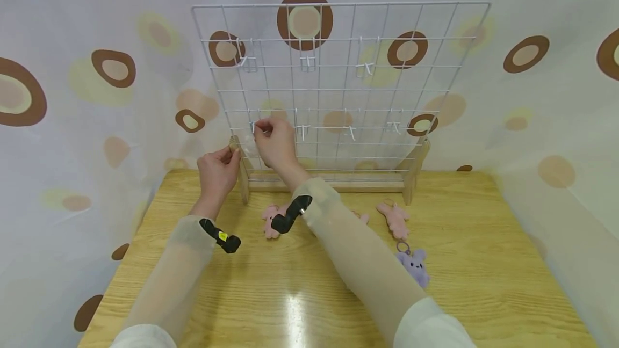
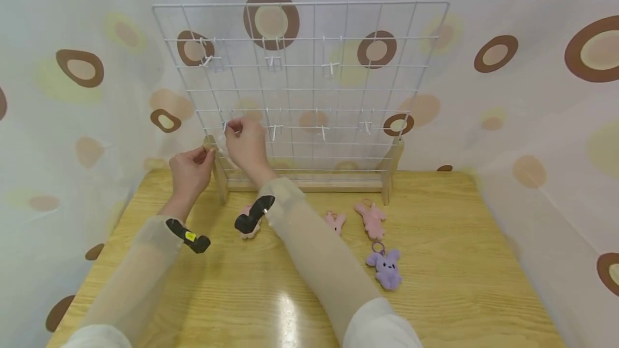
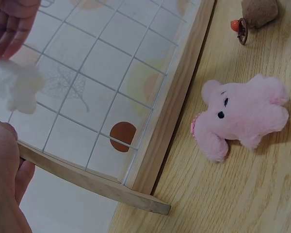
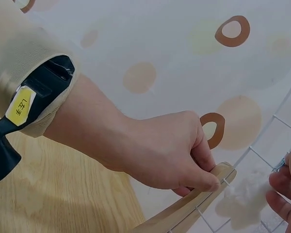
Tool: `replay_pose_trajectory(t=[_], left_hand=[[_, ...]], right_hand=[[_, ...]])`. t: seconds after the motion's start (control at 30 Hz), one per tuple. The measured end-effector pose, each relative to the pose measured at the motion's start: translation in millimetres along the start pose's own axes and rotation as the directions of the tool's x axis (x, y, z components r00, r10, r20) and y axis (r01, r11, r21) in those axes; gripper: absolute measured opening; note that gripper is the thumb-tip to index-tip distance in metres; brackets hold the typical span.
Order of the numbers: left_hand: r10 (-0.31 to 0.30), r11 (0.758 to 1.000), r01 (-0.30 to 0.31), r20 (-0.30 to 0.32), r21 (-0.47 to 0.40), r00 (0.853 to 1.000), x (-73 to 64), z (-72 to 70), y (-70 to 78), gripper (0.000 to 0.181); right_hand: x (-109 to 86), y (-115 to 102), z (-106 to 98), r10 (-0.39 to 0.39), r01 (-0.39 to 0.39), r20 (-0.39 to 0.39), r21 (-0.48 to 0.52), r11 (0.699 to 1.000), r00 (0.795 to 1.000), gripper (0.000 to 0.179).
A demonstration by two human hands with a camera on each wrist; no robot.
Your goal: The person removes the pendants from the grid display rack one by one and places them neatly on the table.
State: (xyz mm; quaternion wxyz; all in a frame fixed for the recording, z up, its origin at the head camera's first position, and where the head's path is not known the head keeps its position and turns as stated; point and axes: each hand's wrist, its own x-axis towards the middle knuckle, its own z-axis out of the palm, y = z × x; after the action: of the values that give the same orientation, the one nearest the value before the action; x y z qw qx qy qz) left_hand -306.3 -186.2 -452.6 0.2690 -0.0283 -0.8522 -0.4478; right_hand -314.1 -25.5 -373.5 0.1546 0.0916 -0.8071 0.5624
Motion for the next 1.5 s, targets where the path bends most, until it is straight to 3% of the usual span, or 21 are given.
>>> replay_pose_trajectory(t=[0.3,0.7,1.0,1.2,1.3,1.5], left_hand=[[-0.006,1.000,0.006,0.007,0.007,1.000,1.6,0.6,2.7,0.021],[-0.020,1.000,0.020,0.004,0.014,1.000,1.4,-0.2,2.4,0.022],[-0.077,0.997,0.076,0.028,0.016,0.997,-0.6,-1.0,4.3,0.025],[-0.082,0.997,0.081,0.032,0.011,0.996,-0.7,0.1,2.2,0.026],[-0.073,0.997,0.072,0.031,0.018,0.997,-1.3,-0.1,2.4,0.025],[-0.069,0.997,0.068,0.033,0.028,0.997,-2.7,-0.5,4.7,0.025]], right_hand=[[-6.1,-9,-7,-0.015,0.013,0.032,0.061,0.998,0.999,0.013],[-21.4,-19,-25,-0.046,0.027,0.138,0.135,0.990,0.989,0.013],[-32.4,-29,-42,-0.019,-0.016,0.182,0.191,0.982,0.983,0.014],[-38.3,-35,-54,0.009,-0.073,0.240,0.259,0.963,0.971,0.017],[-41.3,-34,-60,-0.016,-0.056,0.250,0.279,0.959,0.968,0.017],[-46.4,-29,-72,-0.128,0.064,0.242,0.255,0.965,0.962,0.014]])
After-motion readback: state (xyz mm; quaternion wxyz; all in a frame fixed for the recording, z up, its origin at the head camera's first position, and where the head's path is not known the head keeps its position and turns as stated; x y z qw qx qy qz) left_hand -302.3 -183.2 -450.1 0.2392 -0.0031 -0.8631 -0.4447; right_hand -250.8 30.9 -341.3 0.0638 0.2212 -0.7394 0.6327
